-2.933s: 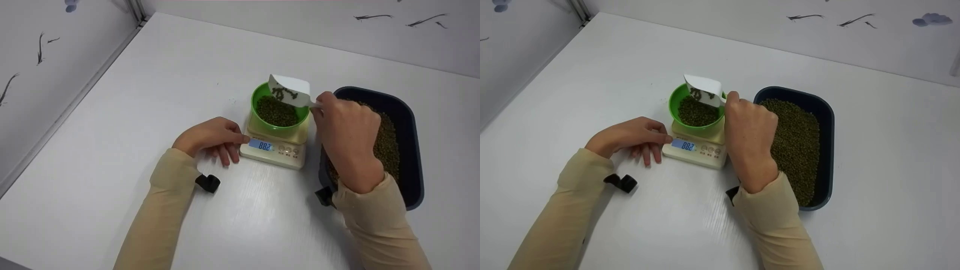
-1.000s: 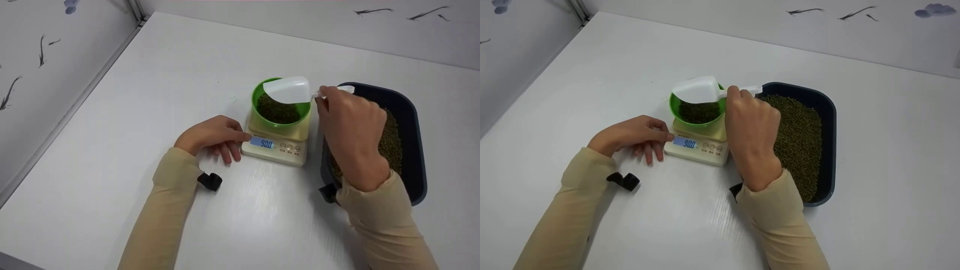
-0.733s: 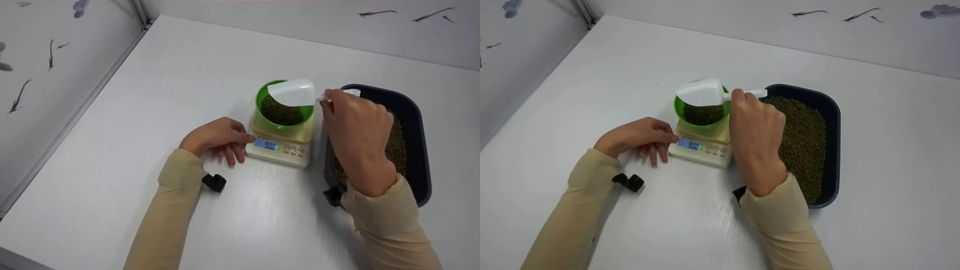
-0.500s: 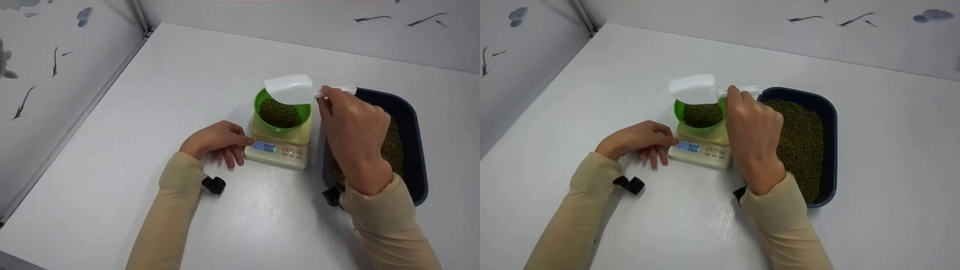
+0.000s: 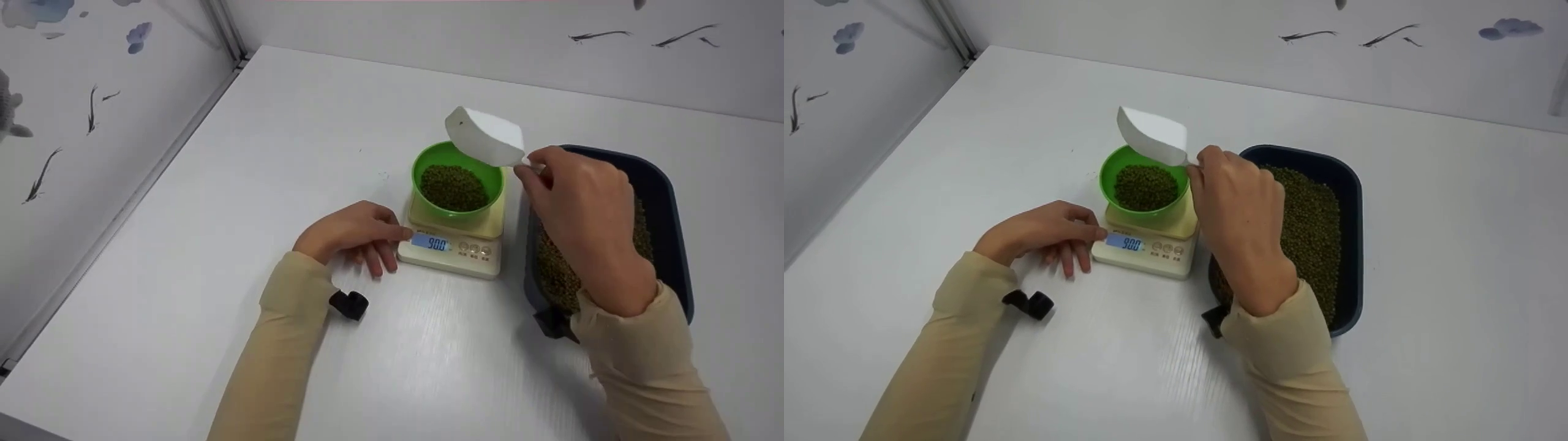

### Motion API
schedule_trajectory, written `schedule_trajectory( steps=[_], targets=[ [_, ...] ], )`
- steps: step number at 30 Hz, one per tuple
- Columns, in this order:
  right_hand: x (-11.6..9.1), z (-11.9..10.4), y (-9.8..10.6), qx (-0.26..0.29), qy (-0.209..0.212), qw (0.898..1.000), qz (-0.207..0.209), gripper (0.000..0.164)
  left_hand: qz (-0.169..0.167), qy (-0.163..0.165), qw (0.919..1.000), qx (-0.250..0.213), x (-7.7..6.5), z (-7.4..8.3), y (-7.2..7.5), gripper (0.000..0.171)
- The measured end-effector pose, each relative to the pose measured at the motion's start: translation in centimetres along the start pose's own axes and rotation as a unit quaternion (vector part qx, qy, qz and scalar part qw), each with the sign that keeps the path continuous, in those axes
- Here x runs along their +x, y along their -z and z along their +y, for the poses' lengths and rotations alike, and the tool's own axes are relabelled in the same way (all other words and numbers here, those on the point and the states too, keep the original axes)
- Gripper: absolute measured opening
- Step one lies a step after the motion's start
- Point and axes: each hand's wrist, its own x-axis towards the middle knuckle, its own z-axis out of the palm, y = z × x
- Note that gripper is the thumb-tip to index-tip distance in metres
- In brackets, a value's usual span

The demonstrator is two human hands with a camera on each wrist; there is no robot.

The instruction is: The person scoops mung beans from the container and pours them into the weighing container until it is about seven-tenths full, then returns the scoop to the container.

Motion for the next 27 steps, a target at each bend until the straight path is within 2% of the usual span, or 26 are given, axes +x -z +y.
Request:
schedule_trajectory(
  steps=[2,8,11,21,27],
  targets=[
    [0.0,0.0,0.1,0.007,0.003,1.0,0.002,0.025,-0.001,-0.002,1.0,-0.005,0.2,-0.2,0.0,0.041],
    [0.1,-0.3,0.3,0.011,0.006,1.0,0.0,0.028,-0.002,-0.001,1.0,-0.002,-1.3,1.4,-0.2,0.033],
    [0.0,-0.2,0.3,0.012,0.003,1.0,-0.007,0.027,-0.005,0.0,1.0,-0.001,-1.6,1.5,-0.3,0.034],
    [-0.8,0.8,1.2,0.022,-0.004,1.0,-0.012,0.029,-0.008,-0.007,0.9999,-0.01,0.6,-0.7,-0.2,0.044],
    [-1.6,1.8,2.3,0.028,-0.025,0.999,-0.005,0.029,-0.003,-0.005,1.0,-0.004,0.5,-0.7,0.2,0.044]
  ],
)
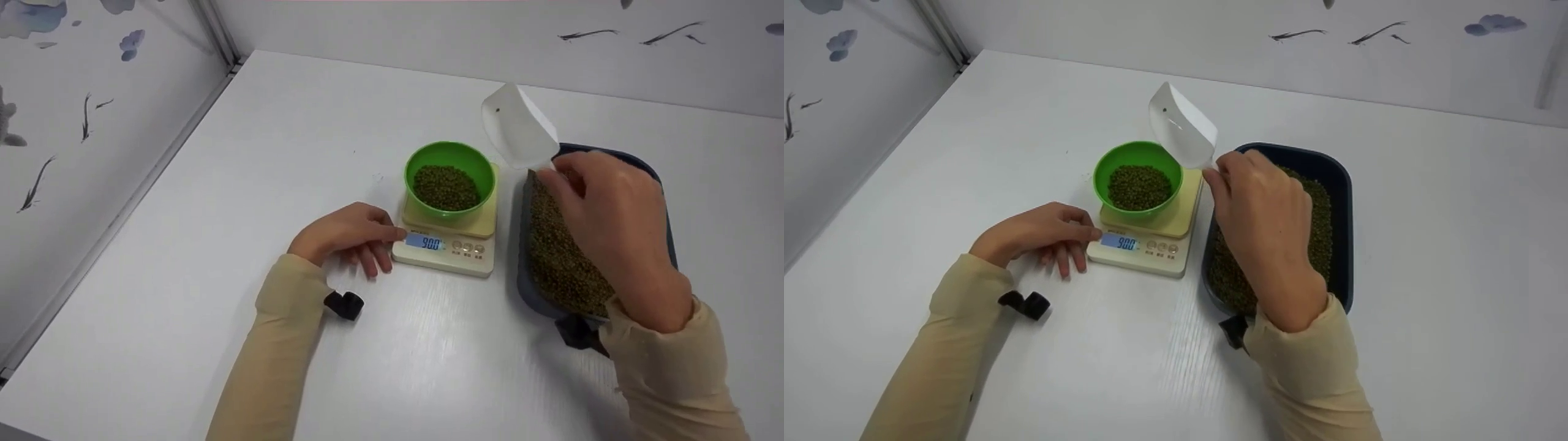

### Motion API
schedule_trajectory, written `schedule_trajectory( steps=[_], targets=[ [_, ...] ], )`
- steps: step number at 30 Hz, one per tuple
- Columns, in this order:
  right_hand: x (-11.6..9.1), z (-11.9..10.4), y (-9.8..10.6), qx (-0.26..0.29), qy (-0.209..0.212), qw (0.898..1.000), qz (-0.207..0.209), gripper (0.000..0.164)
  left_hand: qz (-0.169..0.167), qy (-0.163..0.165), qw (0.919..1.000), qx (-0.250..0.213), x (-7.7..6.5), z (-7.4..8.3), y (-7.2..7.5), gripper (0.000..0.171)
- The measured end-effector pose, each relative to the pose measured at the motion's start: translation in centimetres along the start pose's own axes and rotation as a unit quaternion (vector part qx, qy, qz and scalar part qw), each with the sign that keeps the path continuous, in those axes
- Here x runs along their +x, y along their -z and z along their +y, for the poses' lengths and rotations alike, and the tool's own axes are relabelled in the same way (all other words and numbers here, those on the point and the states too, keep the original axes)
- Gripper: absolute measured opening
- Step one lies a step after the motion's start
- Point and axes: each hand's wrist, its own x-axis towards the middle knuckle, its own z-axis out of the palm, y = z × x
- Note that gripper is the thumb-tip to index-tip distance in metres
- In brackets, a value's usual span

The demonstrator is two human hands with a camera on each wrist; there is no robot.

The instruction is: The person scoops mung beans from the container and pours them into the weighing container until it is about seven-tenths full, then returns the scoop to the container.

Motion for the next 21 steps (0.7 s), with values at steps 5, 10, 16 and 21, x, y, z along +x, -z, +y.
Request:
schedule_trajectory(
  steps=[5,10,16,21],
  targets=[
    [-0.9,1.0,1.1,0.0,-0.02,1.0,-0.001,0.028,0.003,0.002,1.0,0.005,0.0,0.1,-0.1,0.045],
    [-1.8,2.5,2.1,0.011,-0.034,0.999,0.006,0.029,-0.001,0.004,1.0,0.006,-0.1,0.1,-0.2,0.044],
    [-3.3,4.3,3.2,0.027,-0.057,0.998,-0.023,0.031,0.0,0.0,1.0,0.009,-0.1,0.3,-0.1,0.044],
    [-4.2,5.1,3.4,0.053,-0.125,0.985,-0.106,0.037,-0.002,0.004,0.9999,0.013,-0.1,0.2,-0.1,0.046]
  ],
)
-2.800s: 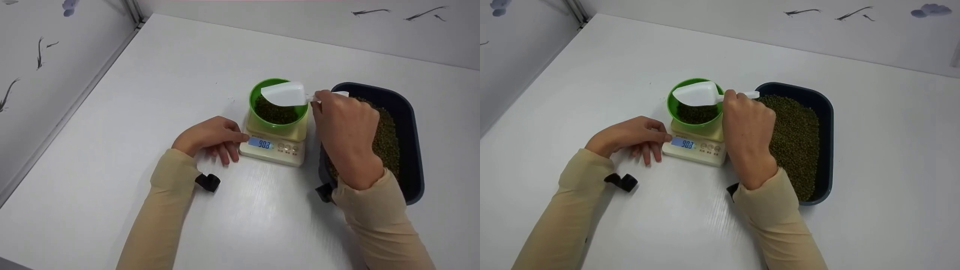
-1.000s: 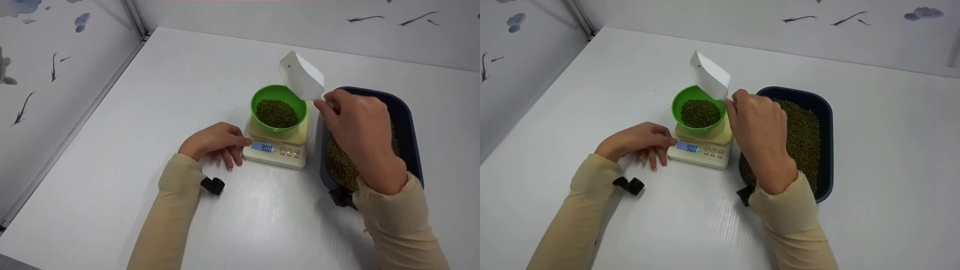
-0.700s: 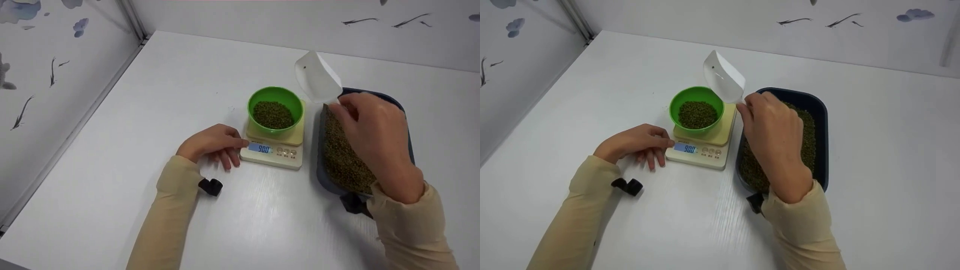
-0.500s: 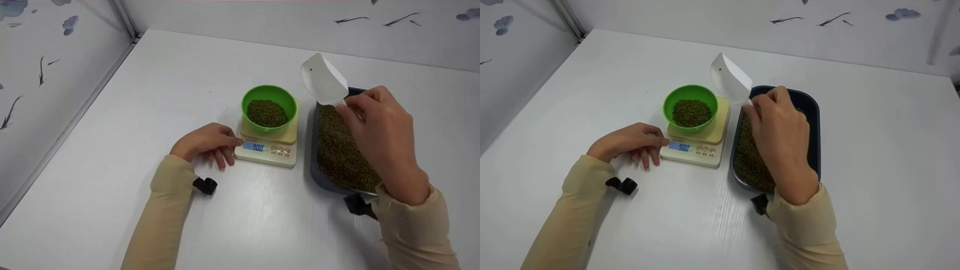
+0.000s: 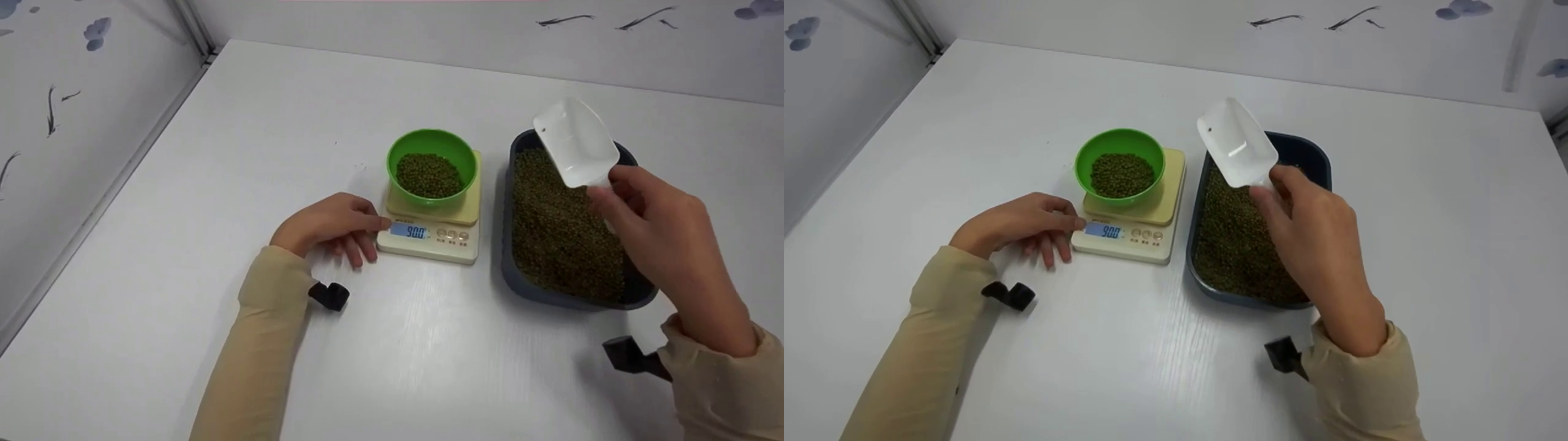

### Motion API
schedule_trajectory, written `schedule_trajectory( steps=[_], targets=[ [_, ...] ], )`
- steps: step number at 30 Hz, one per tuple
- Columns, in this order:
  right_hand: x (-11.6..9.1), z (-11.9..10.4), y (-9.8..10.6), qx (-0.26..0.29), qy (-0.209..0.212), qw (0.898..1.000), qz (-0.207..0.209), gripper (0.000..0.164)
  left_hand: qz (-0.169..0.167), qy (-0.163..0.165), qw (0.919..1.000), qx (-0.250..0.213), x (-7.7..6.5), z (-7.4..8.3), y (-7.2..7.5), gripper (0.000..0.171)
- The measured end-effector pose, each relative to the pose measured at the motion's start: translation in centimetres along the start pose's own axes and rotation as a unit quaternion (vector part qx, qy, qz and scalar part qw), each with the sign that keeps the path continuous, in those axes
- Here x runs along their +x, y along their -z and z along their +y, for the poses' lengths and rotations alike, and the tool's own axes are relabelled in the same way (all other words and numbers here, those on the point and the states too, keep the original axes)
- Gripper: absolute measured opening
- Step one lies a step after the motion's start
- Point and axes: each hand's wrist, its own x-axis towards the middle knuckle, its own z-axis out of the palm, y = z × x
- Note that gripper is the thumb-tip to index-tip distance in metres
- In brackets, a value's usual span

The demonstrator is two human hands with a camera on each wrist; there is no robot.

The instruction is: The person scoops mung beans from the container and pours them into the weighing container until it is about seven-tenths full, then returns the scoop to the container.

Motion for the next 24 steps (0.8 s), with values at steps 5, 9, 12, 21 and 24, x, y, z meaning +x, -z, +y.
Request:
schedule_trajectory(
  steps=[5,9,12,21,24],
  targets=[
    [-0.3,0.4,0.2,-0.014,-0.019,0.999,-0.025,0.039,-0.003,0.005,1.0,-0.001,0.0,0.0,-0.2,0.046],
    [-0.8,0.7,-0.2,-0.037,0.047,0.998,-0.035,0.03,0.002,-0.003,1.0,-0.005,0.0,-0.1,-0.1,0.043],
    [-0.7,1.1,-0.7,-0.067,0.106,0.991,-0.053,0.019,0.007,-0.01,0.9999,-0.001,0.4,0.0,0.0,0.042],
    [1.0,0.1,-3.5,-0.069,0.142,0.978,-0.136,0.011,0.036,0.021,0.9925,0.115,-0.6,0.6,2.1,0.043],
    [1.2,-0.3,-3.9,-0.058,0.151,0.977,-0.137,0.009,0.035,-0.025,0.9918,0.12,-2.6,2.4,2.1,0.042]
  ],
)
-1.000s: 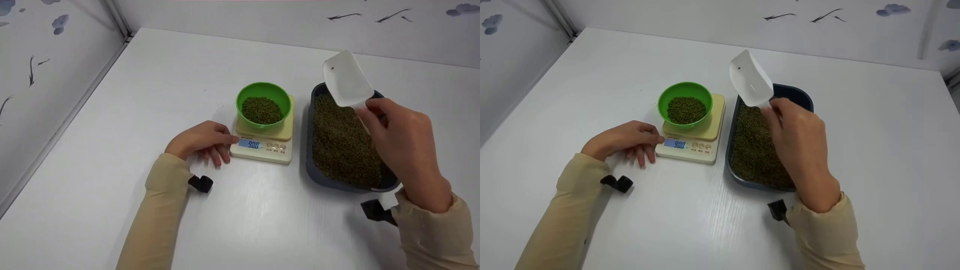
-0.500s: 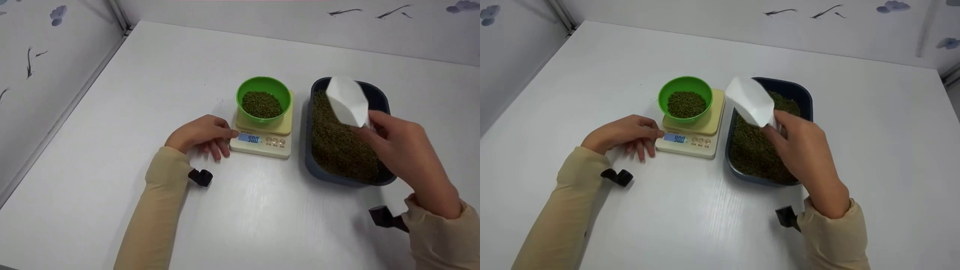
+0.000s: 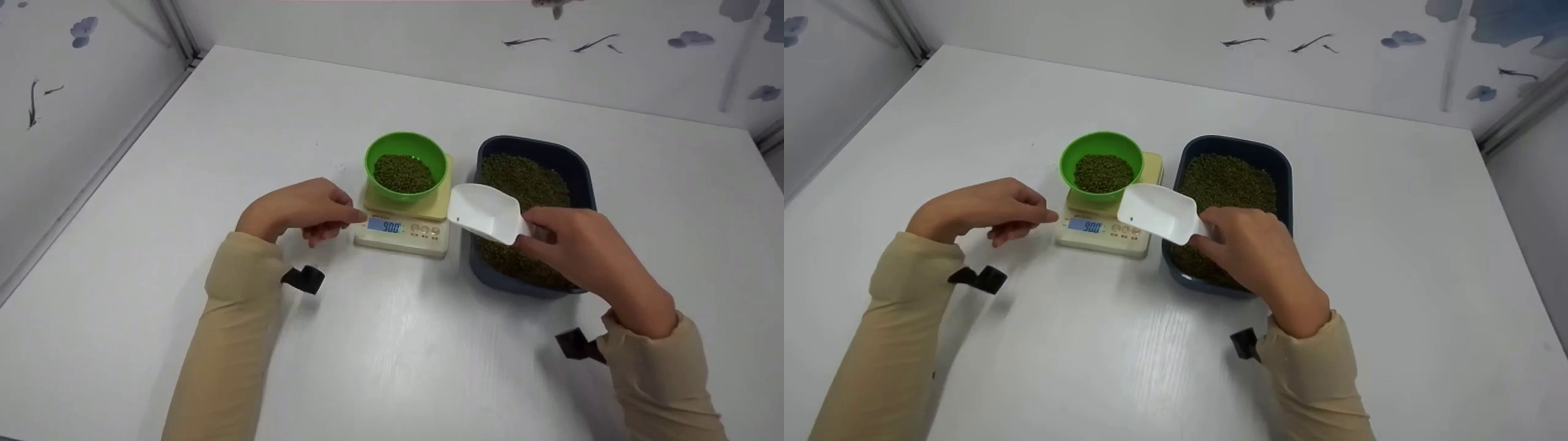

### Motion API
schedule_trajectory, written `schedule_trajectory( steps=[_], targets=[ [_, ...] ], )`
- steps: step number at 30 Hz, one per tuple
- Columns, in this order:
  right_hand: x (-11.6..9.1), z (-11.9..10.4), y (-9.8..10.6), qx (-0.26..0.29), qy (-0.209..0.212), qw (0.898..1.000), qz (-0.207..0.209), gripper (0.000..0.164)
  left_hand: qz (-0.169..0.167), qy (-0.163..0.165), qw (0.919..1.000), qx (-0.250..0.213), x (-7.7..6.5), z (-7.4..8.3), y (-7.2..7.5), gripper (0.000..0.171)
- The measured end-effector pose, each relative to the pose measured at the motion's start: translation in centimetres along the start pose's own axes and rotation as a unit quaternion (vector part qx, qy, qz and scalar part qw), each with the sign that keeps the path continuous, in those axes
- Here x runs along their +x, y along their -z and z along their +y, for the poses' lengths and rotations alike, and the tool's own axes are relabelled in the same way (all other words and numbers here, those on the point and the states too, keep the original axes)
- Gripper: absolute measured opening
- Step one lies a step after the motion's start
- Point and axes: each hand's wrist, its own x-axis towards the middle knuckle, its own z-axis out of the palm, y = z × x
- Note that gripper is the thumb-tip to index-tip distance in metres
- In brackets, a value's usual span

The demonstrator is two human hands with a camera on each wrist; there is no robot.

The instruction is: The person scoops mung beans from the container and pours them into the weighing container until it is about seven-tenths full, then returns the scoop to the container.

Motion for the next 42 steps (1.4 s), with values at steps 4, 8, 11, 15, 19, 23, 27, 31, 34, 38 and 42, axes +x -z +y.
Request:
schedule_trajectory(
  steps=[4,8,11,15,19,23,27,31,34,38,42],
  targets=[
    [0.4,-0.5,0.1,0.003,0.017,1.0,0.007,0.009,0.019,-0.108,0.9931,-0.041,-1.2,3.3,-0.8,0.051],
    [0.7,-0.8,0.4,-0.008,0.024,0.999,0.02,0.008,0.033,-0.149,0.9875,-0.038,-0.2,6.4,-2.6,0.059],
    [0.8,-1.0,0.6,-0.015,0.022,0.999,0.031,0.007,0.028,-0.169,0.9846,-0.034,0.9,7.8,-3.9,0.057],
    [0.6,-1.1,0.6,-0.019,0.023,0.998,0.049,0.006,0.044,-0.204,0.9765,-0.054,1.6,8.5,-5.2,0.05],
    [0.4,-1.0,0.4,-0.026,0.03,0.996,0.075,0.009,0.064,-0.203,0.9727,-0.093,1.7,8.4,-5.7,0.048],
    [0.4,-1.2,0.4,-0.032,0.045,0.993,0.107,0.018,0.044,-0.189,0.9691,-0.153,1.6,7.9,-5.3,0.047],
    [0.5,-1.7,0.0,-0.046,0.09,0.983,0.156,0.023,0.012,-0.193,0.957,-0.217,2.0,6.7,-4.9,0.046],
    [0.6,-2.2,-1.0,-0.041,0.129,0.975,0.175,0.024,-0.01,-0.186,0.9452,-0.268,2.9,5.3,-5.1,0.043],
    [0.6,-2.4,-1.4,-0.016,0.138,0.978,0.155,0.02,-0.011,-0.178,0.9412,-0.287,3.2,4.9,-5.4,0.043],
    [0.5,-2.4,-1.5,0.019,0.128,0.983,0.128,0.018,0.013,-0.179,0.9384,-0.295,2.7,4.5,-5.6,0.054],
    [0.7,-1.9,-1.5,0.028,0.106,0.987,0.119,0.022,0.108,-0.18,0.9473,-0.242,1.9,2.8,-5.5,0.058]
  ],
)
